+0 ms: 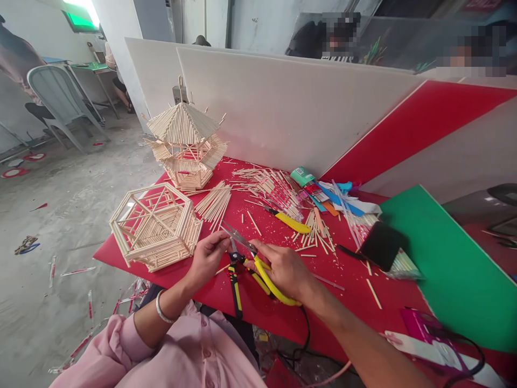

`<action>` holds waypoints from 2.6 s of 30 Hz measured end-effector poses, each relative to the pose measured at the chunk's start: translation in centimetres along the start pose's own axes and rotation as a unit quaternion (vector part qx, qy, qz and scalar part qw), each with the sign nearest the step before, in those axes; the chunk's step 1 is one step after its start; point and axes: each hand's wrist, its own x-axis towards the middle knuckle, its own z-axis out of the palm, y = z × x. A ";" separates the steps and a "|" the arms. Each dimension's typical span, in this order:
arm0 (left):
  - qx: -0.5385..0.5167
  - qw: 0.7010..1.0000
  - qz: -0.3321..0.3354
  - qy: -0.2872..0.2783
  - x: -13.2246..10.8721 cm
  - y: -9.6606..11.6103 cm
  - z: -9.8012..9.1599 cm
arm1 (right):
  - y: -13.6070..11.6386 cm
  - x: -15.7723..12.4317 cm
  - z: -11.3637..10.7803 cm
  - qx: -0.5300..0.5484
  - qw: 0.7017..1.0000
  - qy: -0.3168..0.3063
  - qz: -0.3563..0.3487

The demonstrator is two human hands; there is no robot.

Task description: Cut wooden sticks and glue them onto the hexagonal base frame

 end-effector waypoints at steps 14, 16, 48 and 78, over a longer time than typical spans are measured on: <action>-0.117 0.984 -0.132 0.031 -0.4 -0.2 1.0 | 5.1 4.1 0.5 -0.122 0.972 -0.037 0.196; -0.115 0.985 -0.129 0.020 -0.9 0.1 0.7 | 5.9 5.7 0.8 -0.130 0.969 -0.026 0.209; 0.363 0.892 0.214 0.164 -7.0 7.3 -18.0 | -13.8 8.0 5.7 0.275 0.933 0.225 -0.055; 0.412 0.858 0.263 0.154 -7.2 6.3 -18.4 | -14.1 7.2 6.5 0.035 0.938 0.332 -0.096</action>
